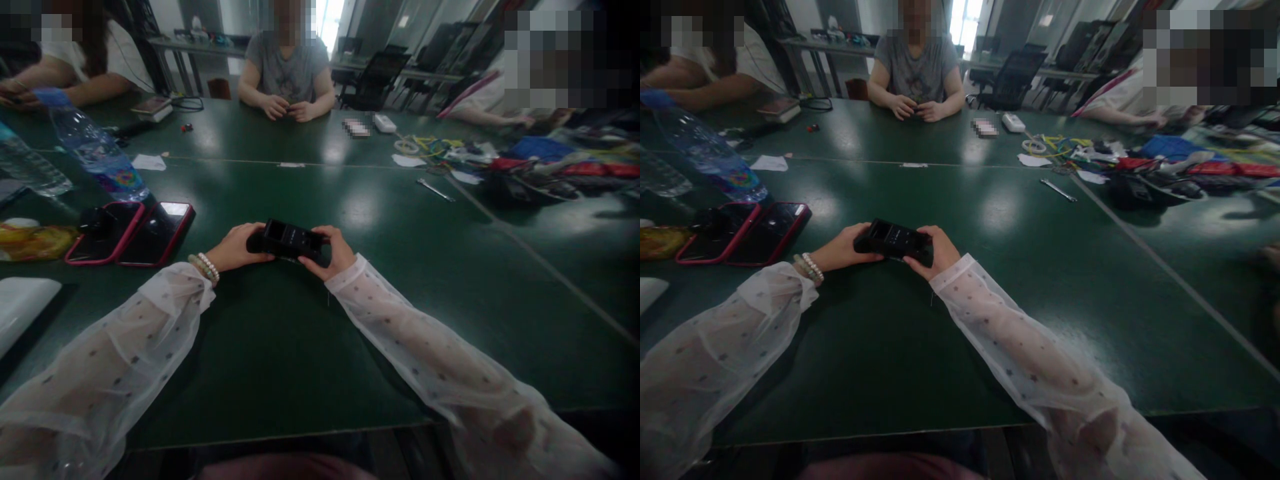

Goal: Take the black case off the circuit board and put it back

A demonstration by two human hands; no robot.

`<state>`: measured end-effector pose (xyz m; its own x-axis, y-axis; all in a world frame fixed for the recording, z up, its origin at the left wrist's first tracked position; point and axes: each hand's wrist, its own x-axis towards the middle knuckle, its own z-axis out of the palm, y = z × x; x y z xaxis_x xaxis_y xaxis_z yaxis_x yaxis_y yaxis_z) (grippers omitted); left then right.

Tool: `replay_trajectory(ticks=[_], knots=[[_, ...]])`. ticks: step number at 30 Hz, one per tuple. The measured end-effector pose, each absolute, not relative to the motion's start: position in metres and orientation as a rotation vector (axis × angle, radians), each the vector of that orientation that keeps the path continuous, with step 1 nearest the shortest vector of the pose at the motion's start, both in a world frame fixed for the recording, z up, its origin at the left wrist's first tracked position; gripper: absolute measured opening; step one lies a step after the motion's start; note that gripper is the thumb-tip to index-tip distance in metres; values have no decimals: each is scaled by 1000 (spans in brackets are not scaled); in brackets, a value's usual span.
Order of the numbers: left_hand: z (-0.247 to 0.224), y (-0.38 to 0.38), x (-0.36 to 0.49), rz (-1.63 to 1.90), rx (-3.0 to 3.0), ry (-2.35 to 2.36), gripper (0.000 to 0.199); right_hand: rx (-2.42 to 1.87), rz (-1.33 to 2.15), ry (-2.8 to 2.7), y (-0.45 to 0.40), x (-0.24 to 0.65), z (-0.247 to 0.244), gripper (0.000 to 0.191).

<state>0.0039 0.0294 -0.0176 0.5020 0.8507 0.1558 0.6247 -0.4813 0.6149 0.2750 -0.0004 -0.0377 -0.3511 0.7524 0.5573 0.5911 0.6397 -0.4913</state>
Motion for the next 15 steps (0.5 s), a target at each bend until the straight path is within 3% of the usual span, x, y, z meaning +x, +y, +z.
replay_trajectory(ticks=[3,8,15], knots=[[-18,29,4,621,2287,1203,67,-1019,246,-2156,2,276,-40,68],[-18,28,3,625,2277,1206,71,-1007,208,-2251,4,277,-38,58],[-16,27,4,581,2293,1219,76,-945,217,-2298,5,279,-39,60]])
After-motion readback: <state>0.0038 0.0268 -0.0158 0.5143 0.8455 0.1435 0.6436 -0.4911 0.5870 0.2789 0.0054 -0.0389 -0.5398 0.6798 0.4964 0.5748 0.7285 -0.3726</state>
